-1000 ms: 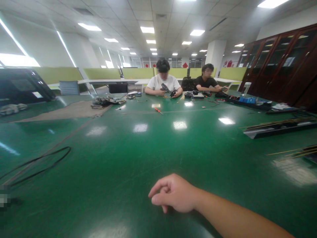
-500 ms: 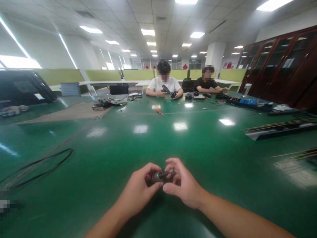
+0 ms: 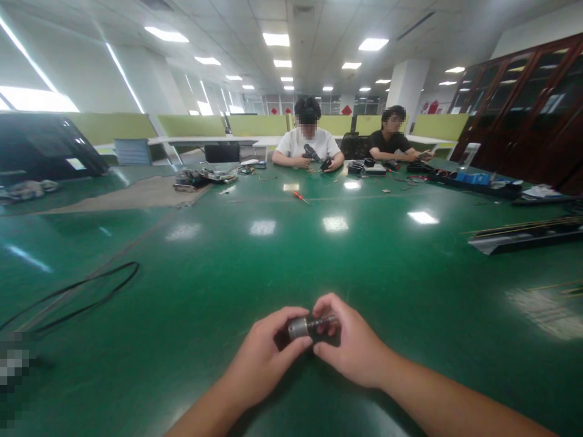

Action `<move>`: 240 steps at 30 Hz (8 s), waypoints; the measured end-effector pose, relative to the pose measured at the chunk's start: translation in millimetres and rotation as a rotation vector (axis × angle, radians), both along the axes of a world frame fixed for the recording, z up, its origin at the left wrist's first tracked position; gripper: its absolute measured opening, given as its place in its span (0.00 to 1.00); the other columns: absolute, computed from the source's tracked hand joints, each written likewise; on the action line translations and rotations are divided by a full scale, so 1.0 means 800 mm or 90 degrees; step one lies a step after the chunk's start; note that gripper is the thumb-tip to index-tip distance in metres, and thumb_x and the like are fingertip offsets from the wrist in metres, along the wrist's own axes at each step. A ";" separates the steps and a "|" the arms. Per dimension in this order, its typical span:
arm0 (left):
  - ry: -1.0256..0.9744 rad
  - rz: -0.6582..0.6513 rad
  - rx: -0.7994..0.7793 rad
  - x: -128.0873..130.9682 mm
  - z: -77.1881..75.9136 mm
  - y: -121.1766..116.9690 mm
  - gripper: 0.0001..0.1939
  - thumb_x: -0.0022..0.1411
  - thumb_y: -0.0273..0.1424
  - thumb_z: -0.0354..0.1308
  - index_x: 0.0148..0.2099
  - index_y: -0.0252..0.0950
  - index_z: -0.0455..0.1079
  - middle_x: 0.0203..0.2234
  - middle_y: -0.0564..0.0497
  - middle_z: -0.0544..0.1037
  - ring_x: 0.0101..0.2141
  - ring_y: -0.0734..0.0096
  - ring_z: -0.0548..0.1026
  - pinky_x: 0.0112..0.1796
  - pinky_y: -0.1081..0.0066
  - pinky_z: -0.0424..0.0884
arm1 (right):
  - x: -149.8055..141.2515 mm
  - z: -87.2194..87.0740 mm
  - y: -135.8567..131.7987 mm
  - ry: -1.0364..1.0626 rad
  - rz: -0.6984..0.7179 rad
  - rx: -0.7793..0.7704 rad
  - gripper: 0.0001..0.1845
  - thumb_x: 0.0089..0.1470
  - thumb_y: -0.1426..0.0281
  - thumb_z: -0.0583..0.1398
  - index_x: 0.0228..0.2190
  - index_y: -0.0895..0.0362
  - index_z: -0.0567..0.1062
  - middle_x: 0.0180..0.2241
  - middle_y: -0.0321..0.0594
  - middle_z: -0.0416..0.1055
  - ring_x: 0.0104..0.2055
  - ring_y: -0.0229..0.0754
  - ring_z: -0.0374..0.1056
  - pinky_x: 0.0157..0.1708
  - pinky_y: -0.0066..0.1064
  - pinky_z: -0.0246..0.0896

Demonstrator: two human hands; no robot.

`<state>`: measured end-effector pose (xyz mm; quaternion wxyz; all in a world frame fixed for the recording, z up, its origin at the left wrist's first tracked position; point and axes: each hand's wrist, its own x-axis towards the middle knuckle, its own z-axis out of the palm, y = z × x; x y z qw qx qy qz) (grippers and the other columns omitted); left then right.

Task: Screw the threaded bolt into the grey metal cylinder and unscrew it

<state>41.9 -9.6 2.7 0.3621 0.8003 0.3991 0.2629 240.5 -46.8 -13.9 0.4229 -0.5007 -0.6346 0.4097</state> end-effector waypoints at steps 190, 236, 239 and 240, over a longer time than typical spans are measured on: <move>-0.057 -0.006 -0.099 0.000 -0.002 0.001 0.11 0.61 0.33 0.63 0.45 0.37 0.69 0.33 0.53 0.75 0.34 0.67 0.73 0.37 0.69 0.67 | 0.010 0.003 0.003 -0.055 0.018 -0.001 0.04 0.51 0.75 0.62 0.29 0.56 0.71 0.27 0.33 0.72 0.30 0.38 0.67 0.31 0.27 0.60; -0.087 0.007 -0.103 -0.005 -0.004 0.000 0.12 0.60 0.34 0.64 0.44 0.36 0.70 0.33 0.52 0.75 0.34 0.66 0.73 0.37 0.69 0.68 | 0.010 0.000 0.003 -0.013 0.019 -0.029 0.05 0.51 0.75 0.62 0.30 0.56 0.70 0.27 0.33 0.71 0.29 0.38 0.67 0.32 0.28 0.62; -0.092 0.011 -0.098 -0.005 -0.003 0.000 0.13 0.59 0.35 0.65 0.45 0.36 0.70 0.33 0.51 0.76 0.34 0.66 0.73 0.37 0.69 0.69 | 0.009 -0.001 0.003 -0.008 0.021 -0.029 0.05 0.51 0.75 0.62 0.30 0.56 0.70 0.28 0.33 0.71 0.30 0.38 0.67 0.33 0.28 0.62; -0.092 0.011 -0.097 -0.006 -0.003 0.000 0.13 0.59 0.35 0.65 0.45 0.36 0.70 0.33 0.51 0.76 0.34 0.66 0.73 0.37 0.69 0.69 | 0.009 -0.001 0.003 -0.009 0.020 -0.028 0.05 0.51 0.75 0.62 0.30 0.56 0.70 0.28 0.33 0.71 0.29 0.38 0.67 0.33 0.28 0.62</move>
